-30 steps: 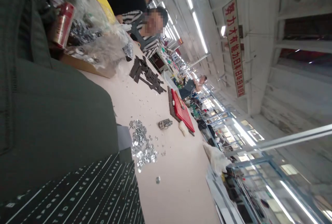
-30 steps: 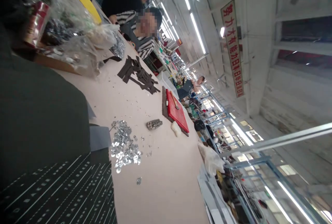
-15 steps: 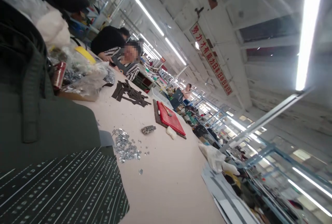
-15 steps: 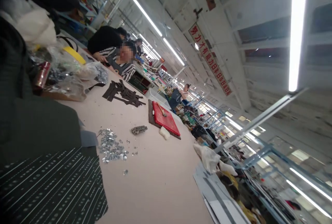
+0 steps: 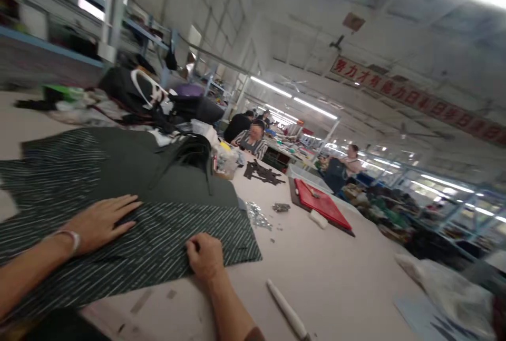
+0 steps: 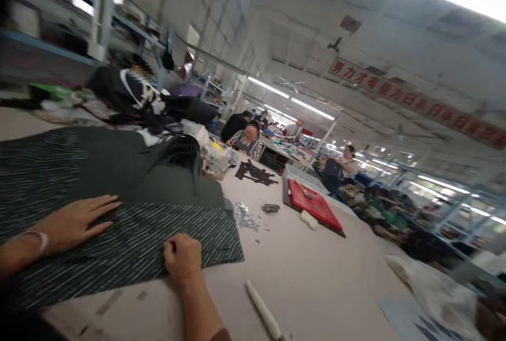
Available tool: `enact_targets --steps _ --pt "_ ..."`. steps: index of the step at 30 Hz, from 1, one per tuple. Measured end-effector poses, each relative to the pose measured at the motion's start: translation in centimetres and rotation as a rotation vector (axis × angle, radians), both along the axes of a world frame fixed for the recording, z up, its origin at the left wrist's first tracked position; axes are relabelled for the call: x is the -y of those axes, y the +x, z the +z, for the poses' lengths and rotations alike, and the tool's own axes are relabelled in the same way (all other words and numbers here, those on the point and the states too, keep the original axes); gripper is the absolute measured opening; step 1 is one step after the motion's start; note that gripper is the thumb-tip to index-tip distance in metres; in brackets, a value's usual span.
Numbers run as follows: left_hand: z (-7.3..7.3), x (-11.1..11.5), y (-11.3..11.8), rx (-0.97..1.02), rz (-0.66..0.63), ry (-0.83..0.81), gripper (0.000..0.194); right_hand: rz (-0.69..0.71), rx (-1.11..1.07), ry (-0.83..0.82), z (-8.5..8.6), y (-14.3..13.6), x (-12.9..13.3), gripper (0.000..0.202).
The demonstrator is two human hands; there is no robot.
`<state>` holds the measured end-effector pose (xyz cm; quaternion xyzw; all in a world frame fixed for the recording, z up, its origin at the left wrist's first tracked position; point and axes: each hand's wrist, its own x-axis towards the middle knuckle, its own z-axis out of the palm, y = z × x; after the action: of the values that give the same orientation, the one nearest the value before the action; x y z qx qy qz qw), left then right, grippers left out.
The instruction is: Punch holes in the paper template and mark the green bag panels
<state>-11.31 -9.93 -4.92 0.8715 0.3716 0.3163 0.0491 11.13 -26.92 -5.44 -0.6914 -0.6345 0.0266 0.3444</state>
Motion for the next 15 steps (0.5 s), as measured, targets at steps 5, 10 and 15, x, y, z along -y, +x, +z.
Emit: enact_targets --steps 5,10,15 --pt "-0.9 -0.9 -4.1 -0.195 0.075 0.007 0.065 0.040 -0.010 0.064 -1.3 0.4 0.0 0.018" --pt "-0.8 -0.6 -1.7 -0.228 0.246 -0.044 0.074 0.064 -0.019 0.102 -1.7 0.8 0.0 0.021" --pt "1.1 0.4 0.5 -0.257 0.362 -0.106 0.075 0.047 -0.024 0.064 -1.0 0.5 1.0 0.020"
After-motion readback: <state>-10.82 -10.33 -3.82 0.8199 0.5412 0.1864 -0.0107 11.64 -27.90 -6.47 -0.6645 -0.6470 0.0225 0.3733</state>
